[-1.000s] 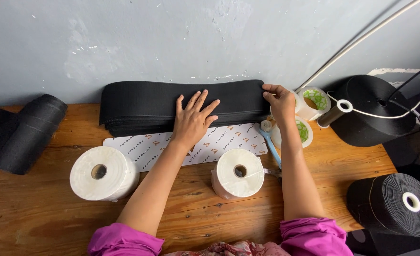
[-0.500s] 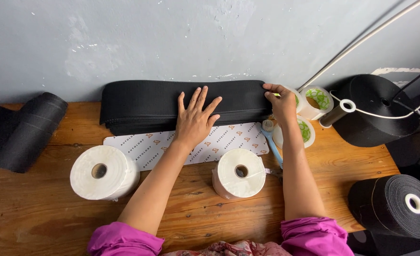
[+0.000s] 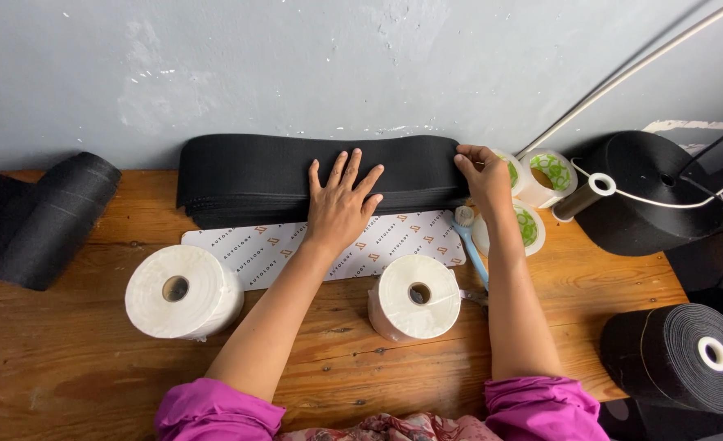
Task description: Aligning black fabric strips onto a paper template and rolling them up for packaging or further processing.
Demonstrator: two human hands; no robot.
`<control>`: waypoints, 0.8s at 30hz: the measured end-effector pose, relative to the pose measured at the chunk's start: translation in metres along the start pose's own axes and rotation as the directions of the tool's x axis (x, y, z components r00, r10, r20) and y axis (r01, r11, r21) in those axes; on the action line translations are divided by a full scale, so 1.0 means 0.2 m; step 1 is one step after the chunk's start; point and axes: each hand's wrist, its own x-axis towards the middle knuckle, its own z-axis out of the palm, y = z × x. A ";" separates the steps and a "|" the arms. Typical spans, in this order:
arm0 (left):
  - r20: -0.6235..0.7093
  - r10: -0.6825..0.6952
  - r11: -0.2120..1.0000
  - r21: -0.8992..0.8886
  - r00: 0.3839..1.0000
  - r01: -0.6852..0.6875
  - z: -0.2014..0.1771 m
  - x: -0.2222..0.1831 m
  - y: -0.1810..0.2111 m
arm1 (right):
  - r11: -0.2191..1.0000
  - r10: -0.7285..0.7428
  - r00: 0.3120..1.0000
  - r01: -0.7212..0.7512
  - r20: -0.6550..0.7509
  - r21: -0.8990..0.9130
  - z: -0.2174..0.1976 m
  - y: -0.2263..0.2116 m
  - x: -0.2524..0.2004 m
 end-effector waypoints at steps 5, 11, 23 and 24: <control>0.006 -0.006 1.000 0.004 1.000 0.006 0.00 0.00 0.00 | 0.984 -0.035 0.999 0.036 0.009 -0.175 0.03 -0.19 -0.09; -0.013 -0.004 1.000 -0.003 1.000 0.004 0.01 0.00 0.00 | 0.959 -0.028 0.999 0.033 0.024 -0.282 0.05 -0.15 -0.07; -0.013 0.026 0.999 -0.023 1.000 -0.026 -0.01 0.02 0.04 | 0.968 -0.098 0.995 0.101 0.024 -0.230 0.02 0.06 0.01; 0.000 0.028 0.999 -0.033 1.000 -0.028 -0.02 0.03 0.06 | 0.956 -0.086 0.996 0.090 0.025 -0.279 0.01 0.04 0.00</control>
